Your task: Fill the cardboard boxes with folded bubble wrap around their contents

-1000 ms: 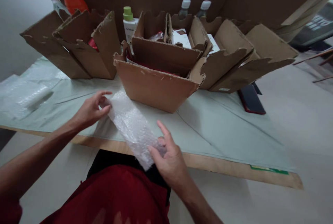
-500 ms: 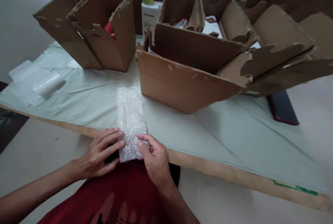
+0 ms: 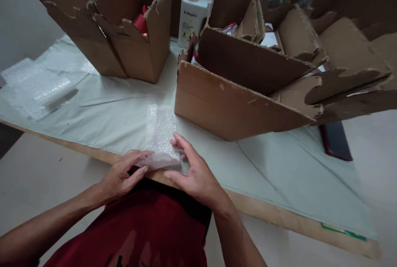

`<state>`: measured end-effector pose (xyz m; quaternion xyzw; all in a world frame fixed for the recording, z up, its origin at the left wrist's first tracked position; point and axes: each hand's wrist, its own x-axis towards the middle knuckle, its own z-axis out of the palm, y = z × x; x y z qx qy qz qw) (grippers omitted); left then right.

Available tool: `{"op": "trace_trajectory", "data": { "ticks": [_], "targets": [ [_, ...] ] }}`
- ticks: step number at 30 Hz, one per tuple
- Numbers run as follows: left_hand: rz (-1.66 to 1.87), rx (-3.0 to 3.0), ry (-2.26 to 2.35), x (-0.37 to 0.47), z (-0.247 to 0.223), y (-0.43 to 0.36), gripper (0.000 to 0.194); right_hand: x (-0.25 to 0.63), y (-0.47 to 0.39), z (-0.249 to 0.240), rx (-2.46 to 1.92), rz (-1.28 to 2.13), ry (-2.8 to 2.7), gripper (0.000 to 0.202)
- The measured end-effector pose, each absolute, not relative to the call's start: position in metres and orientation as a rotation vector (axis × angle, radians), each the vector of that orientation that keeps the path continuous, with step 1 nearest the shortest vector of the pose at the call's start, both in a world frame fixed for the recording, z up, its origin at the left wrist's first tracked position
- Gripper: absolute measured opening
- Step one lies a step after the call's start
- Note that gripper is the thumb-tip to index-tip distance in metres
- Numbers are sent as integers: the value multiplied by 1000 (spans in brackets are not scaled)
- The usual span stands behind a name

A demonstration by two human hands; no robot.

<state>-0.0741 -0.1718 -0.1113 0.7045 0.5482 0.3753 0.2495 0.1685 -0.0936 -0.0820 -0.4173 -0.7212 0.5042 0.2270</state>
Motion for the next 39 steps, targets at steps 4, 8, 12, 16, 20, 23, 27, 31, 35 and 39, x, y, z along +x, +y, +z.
{"op": "trace_trajectory", "data": {
  "ticks": [4, 8, 12, 16, 20, 23, 27, 31, 35, 39],
  "targets": [
    [1014, 1813, 1632, -67, -119, -165, 46, 141, -85, -93, -1337, 1413, -1876, 47],
    [1168, 1946, 1760, -63, -124, -161, 52, 134, -87, -99, -1429, 1164, -1979, 47],
    [1260, 2096, 1842, -64, -119, -169, 49, 130, -89, -99, -1516, 978, -2123, 53],
    [1110, 2395, 1605, -64, -117, -175, 44, 126, -85, -102, -1541, 920, -2174, 56],
    [893, 2414, 1557, -64, -120, -168, 34, 136, -84, -100, -1478, 915, -2149, 52],
    [885, 2404, 1537, -66, -120, -162, 26, 153, -91, -92, -1302, 599, -2175, 46],
    [992, 2411, 1529, -67, -122, -160, 21, 166, -100, -87, -903, 417, -2523, 44],
    [1143, 2295, 1534, -66, -120, -160, 16, 161, -96, -91, -805, 522, -2635, 29],
    [1124, 2086, 1527, -68, -113, -159, 5, 155, -87, -90, -923, 753, -2508, 25],
    [1048, 2111, 1628, -69, -113, -149, 15, 151, -85, -87, -1175, 973, -2416, 25]
  ]
}}
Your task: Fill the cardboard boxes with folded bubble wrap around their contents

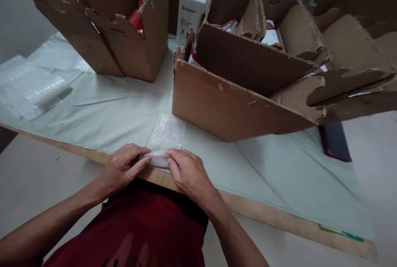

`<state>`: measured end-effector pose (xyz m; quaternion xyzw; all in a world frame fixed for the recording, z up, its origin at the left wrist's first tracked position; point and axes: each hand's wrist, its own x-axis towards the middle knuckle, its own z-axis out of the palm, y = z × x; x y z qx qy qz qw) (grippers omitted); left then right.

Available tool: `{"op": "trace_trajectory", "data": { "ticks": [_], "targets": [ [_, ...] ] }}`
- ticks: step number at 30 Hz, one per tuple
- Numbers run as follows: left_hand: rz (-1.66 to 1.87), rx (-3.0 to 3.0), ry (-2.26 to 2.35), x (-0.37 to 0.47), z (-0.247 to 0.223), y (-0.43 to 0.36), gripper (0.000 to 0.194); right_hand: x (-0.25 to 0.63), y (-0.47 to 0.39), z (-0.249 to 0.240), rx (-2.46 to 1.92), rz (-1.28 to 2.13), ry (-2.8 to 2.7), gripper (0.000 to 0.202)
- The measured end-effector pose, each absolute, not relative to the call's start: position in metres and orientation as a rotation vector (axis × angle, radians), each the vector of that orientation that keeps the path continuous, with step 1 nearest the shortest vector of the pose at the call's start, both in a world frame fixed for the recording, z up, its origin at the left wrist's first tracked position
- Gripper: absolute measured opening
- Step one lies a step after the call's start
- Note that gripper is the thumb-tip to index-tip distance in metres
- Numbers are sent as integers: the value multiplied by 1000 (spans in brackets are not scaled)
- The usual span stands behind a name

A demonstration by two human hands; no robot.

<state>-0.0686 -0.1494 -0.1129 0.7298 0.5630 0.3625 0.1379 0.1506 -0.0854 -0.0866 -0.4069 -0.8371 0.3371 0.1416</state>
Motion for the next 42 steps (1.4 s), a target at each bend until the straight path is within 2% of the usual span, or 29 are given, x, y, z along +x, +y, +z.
{"op": "trace_trajectory", "data": {
  "ticks": [3, 7, 10, 14, 19, 23, 29, 32, 35, 38, 42],
  "targets": [
    [954, 2209, 1660, -66, -115, -140, 19, 149, -88, -90, -1257, 875, -2436, 23],
    [764, 2275, 1733, -63, -115, -132, 18, 150, -97, -95, -1261, 468, -2465, 18],
    [784, 2249, 1785, -63, -117, -132, 18, 150, -106, -93, -1204, 244, -2444, 22],
    [970, 2352, 1667, -71, -120, -138, 22, 149, -109, -91, -1052, 300, -2586, 19],
    [896, 2483, 1370, -85, -116, -146, 17, 153, -102, -92, -1034, 533, -2538, 20],
    [892, 2385, 1356, -85, -112, -138, 10, 153, -95, -95, -1090, 693, -2473, 20],
    [904, 2398, 1626, -73, -122, -112, 15, 148, -96, -103, -1165, 149, -2400, 21],
    [911, 2351, 1720, -70, -124, -105, 19, 147, -95, -105, -1076, 168, -2489, 20],
    [1069, 2057, 1718, -70, -116, -112, 22, 147, -87, -106, -1049, 272, -2475, 19],
    [1227, 1415, 1657, -68, -100, -133, 26, 148, -78, -105, -1163, 513, -2259, 19],
    [1235, 606, 1286, -47, -89, -157, 43, 143, -89, -97, -1282, 887, -1999, 19]
  ]
}}
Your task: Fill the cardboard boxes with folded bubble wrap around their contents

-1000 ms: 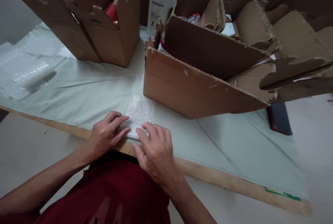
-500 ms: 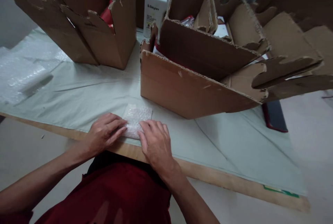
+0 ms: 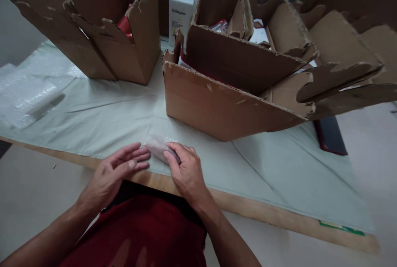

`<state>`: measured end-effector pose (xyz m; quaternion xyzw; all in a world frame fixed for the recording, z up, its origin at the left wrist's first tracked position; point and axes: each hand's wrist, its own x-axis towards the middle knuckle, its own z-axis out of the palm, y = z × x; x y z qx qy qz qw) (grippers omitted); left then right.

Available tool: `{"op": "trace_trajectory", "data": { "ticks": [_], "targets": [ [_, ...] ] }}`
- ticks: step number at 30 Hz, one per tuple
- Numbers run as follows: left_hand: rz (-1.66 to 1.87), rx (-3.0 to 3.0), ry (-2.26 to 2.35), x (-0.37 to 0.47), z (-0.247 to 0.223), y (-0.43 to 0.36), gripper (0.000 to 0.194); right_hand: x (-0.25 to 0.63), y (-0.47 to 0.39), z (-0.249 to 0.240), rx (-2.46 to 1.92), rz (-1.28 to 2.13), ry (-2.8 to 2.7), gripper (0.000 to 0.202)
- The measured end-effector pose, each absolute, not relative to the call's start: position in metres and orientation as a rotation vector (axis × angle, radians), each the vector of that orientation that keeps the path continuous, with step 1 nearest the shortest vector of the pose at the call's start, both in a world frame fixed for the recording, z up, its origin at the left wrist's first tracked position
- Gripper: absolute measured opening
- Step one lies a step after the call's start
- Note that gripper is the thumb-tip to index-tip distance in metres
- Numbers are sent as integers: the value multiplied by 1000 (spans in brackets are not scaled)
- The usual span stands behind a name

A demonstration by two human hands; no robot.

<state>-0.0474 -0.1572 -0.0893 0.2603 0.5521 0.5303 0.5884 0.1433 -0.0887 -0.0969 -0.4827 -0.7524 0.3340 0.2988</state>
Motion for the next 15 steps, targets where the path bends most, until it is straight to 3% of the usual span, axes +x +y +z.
{"op": "trace_trajectory", "data": {
  "ticks": [3, 7, 11, 12, 15],
  "targets": [
    [1227, 433, 1045, -26, -92, -159, 39, 139, -106, -91, -1243, 1043, -1975, 19],
    [1249, 507, 1100, -12, -89, -155, 31, 148, -118, -77, -1298, 857, -2036, 16],
    [970, 1029, 1180, -15, -73, -157, 15, 168, -116, -55, -1318, 1068, -2031, 61],
    [892, 1141, 1147, -15, -71, -158, 16, 172, -116, -51, -1274, 1167, -2044, 58],
    [761, 1226, 1111, -10, -72, -158, 22, 180, -116, -43, -1187, 1231, -2048, 17]
  ]
}}
